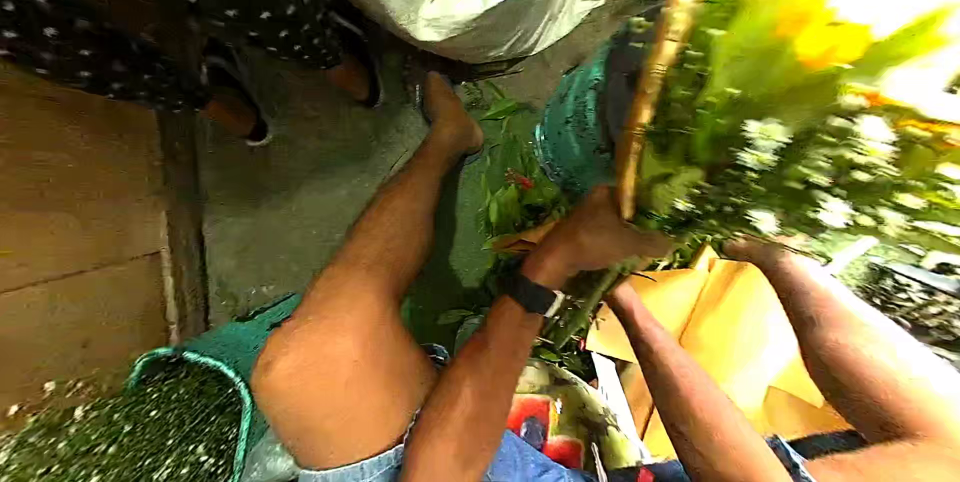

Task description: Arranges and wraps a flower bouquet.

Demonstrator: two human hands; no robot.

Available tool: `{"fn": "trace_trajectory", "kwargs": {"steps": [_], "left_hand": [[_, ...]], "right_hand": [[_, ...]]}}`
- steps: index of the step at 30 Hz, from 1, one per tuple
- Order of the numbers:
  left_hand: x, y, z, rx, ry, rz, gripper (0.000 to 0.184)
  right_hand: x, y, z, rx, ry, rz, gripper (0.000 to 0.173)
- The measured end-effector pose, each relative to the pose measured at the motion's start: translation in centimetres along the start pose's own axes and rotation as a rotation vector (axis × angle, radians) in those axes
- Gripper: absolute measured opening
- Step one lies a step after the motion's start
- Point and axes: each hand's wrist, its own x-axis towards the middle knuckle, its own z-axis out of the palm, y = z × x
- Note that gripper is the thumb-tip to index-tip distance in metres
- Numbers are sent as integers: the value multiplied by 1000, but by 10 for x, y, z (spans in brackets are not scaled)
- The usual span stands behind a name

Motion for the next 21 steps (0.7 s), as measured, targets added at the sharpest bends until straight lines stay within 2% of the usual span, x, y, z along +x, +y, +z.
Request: {"fn": "trace_trajectory", "kwargs": {"steps": [3, 4, 6, 8, 9, 10, 12, 13, 14, 15, 17, 18, 19, 21], "left_hand": [[-16, 3, 1, -174, -2, 77, 40], [-18, 2, 4, -184, -3, 102, 39], [-17, -1, 13, -183, 3, 93, 44], [-11, -11, 24, -143, 18, 13, 50], [-5, -20, 29, -138, 17, 13, 48], [1, -29, 33, -128, 6, 33, 48], [9, -42, 40, -92, 4, 44, 48], [9, -47, 43, -74, 21, 34, 49], [9, -51, 45, -55, 39, 27, 52], [9, -52, 44, -28, 58, 29, 55], [5, -47, 39, 19, 99, 45, 57], [2, -44, 34, 27, 122, 61, 59], [-1, -39, 29, 25, 135, 83, 60], [-7, -29, 21, 9, 158, 117, 64]], "right_hand": [[-6, 77, -14, 428, 247, -328, 23], [-5, 101, -21, 538, 279, -417, 17], [-15, 125, -32, 734, 352, -501, 22], [-35, 124, -34, 813, 478, -479, 33], [-47, 116, -34, 733, 589, -368, 35], [-58, 107, -36, 546, 674, -167, 34], [-70, 95, -42, 181, 641, 312, 47], [-72, 97, -39, 78, 609, 465, 54], [-73, 102, -38, 6, 570, 549, 61], [-75, 110, -41, -31, 540, 560, 66], [-79, 128, -55, -14, 523, 373, 69], [-81, 134, -59, 12, 545, 232, 64], [-84, 135, -62, 36, 596, 115, 56], [-86, 134, -61, 59, 773, 28, 48]]}}
